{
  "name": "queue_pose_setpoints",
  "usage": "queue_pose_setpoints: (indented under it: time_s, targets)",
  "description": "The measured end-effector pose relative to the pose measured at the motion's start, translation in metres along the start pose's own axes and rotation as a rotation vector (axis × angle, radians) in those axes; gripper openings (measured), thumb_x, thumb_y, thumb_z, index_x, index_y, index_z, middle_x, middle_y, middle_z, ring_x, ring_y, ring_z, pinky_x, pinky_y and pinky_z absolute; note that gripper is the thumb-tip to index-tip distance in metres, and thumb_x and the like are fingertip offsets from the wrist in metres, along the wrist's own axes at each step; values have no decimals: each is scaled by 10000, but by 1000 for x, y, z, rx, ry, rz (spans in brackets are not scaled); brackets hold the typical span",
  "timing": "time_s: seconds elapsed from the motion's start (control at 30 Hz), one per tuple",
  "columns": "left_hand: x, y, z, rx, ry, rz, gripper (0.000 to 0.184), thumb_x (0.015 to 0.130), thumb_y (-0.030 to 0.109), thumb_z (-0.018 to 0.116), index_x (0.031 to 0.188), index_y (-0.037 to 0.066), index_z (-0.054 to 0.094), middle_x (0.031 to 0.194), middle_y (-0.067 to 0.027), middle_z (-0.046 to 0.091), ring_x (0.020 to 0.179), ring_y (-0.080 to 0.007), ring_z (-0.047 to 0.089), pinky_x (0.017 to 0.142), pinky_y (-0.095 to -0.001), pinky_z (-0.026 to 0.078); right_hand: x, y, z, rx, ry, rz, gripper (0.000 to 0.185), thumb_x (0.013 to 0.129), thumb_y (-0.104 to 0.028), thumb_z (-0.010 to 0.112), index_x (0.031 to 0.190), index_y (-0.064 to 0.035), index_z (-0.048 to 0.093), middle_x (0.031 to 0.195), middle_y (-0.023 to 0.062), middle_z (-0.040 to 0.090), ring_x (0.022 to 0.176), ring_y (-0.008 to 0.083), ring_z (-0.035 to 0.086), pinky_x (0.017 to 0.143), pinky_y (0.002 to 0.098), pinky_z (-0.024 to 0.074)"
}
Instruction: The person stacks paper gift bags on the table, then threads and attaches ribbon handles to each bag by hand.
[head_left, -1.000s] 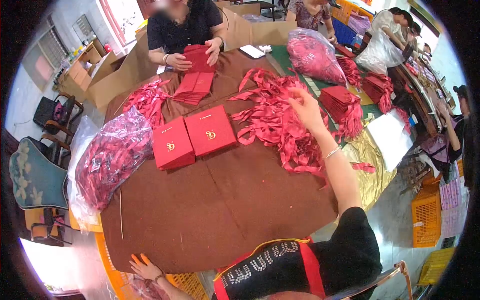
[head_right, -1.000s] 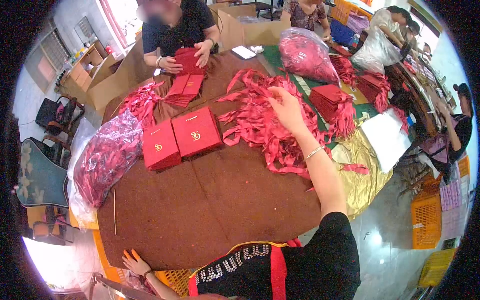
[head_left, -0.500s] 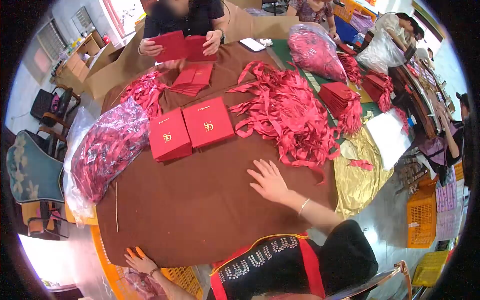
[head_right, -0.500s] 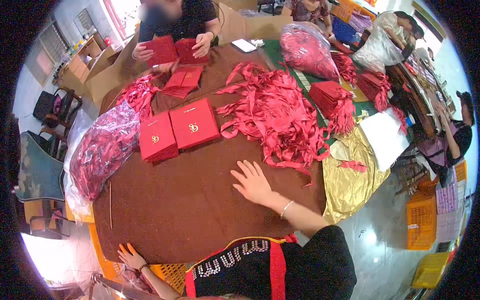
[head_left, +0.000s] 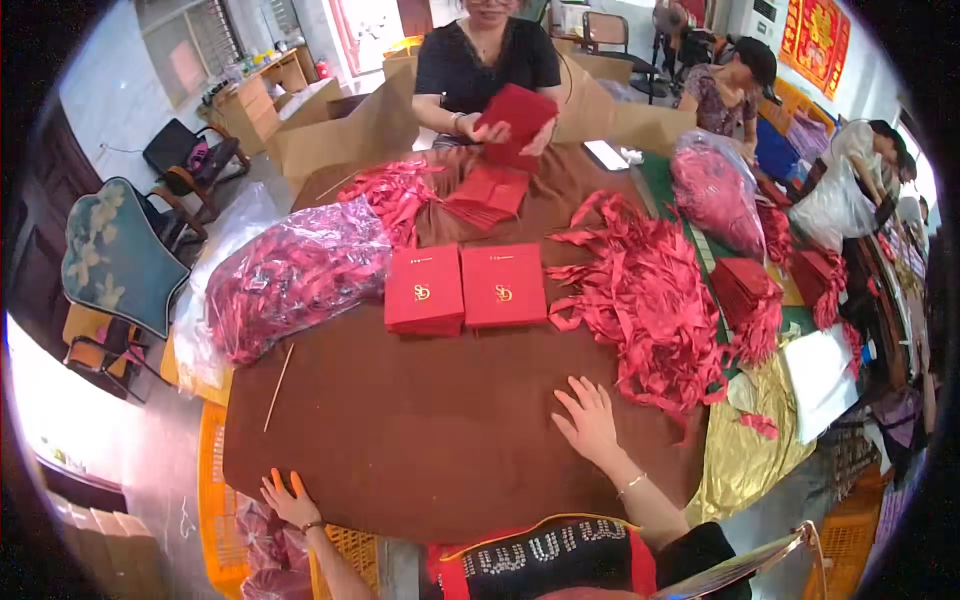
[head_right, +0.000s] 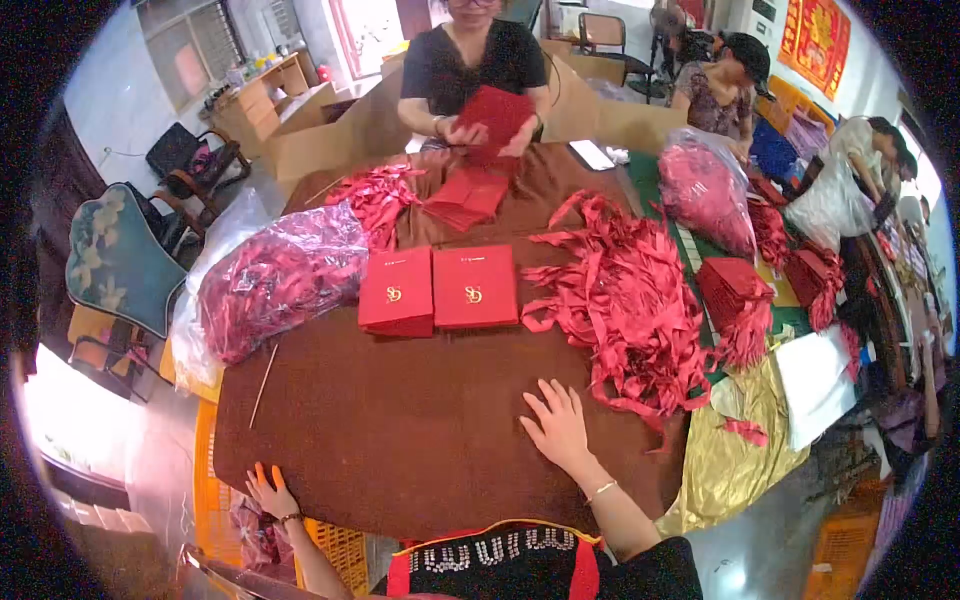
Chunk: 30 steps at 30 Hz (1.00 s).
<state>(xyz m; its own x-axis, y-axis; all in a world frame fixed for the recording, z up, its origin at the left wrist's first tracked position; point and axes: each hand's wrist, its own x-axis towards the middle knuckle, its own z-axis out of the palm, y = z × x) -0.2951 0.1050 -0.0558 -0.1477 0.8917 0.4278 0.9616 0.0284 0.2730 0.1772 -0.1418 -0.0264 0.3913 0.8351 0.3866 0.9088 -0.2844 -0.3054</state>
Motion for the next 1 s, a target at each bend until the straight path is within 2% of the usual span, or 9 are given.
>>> queue_pose_setpoints:
  time_s: [0.37, 0.47, 0.53, 0.6, 0.63, 0.73, 0.87, 0.93, 1.0]
  targets:
    - [-7, -9, 6, -80, 17, 23, 427, 858, 365, 543, 1211, 125, 532, 1339, -161, 403, 1262, -348, 312, 1015, -433, 294, -8, -1, 0, 12, -37, 26, 391, 821, -276, 584, 1169, -107, 527, 1296, 124, 421, 1218, 325, 363, 1020, 480, 256]
    - [3, 7, -8, 214, 18, 50, 415, 837, 401, 548, 1135, 113, 567, 1219, -163, 513, 1142, -353, 452, 921, -423, 398, -3, -3, -3, -6, -19, -3, 393, 805, -256, 604, 1161, -104, 531, 1284, 131, 430, 1200, 330, 379, 1002, 472, 287]
    - [32, 34, -51, 167, -365, 65, 436, 818, 418, 550, 1133, 116, 556, 1124, -145, 568, 1039, -329, 530, 873, -410, 425, 1, -6, -9, 24, -92, 14, 398, 802, -242, 610, 1163, -95, 529, 1274, 133, 439, 1190, 333, 389, 998, 458, 297]
    - [57, 54, -65, 293, -502, 84, 496, 819, 414, 540, 1198, 96, 512, 1163, -148, 552, 1063, -313, 525, 884, -398, 424, -2, -7, -5, -35, -57, -2, 394, 812, -242, 598, 1167, -87, 527, 1289, 135, 432, 1201, 339, 382, 1005, 447, 287]
    - [66, 41, -47, 163, -327, 276, 486, 831, 403, 532, 1216, 107, 498, 1239, -150, 498, 1129, -308, 478, 922, -404, 399, -4, -4, -3, -13, -57, -13, 391, 816, -245, 592, 1167, -87, 524, 1292, 140, 426, 1207, 338, 373, 1007, 469, 275]
    - [100, 49, -8, 81, -251, 441, 508, 859, 419, 498, 1264, 117, 448, 1360, -160, 362, 1221, -348, 373, 995, -426, 327, -3, -7, 2, -15, -86, -29, 391, 826, -250, 578, 1177, -90, 517, 1308, 142, 411, 1222, 336, 356, 1018, 487, 252]
    - [123, 62, 44, 96, -249, 450, 525, 856, 467, 467, 1211, 81, 475, 1285, -123, 440, 1193, -312, 393, 945, -452, 348, -4, -1, 5, -32, -120, 15, 387, 843, -256, 559, 1191, -93, 511, 1324, 136, 401, 1242, 329, 340, 1040, 480, 225]
    - [125, 73, 45, 65, -254, 282, 487, 859, 456, 462, 1140, 62, 509, 1174, -98, 504, 1117, -294, 444, 883, -448, 385, -6, 4, 8, -28, -106, -33, 387, 849, -260, 552, 1195, -93, 510, 1331, 138, 396, 1244, 331, 338, 1041, 479, 223]
    - [130, 68, 63, 100, -69, 253, 453, 855, 441, 467, 1100, 63, 523, 1101, -82, 522, 1055, -276, 471, 832, -447, 402, -6, 4, 8, -62, -131, -6, 392, 852, -262, 547, 1201, -89, 509, 1334, 140, 395, 1244, 336, 338, 1039, 482, 221]
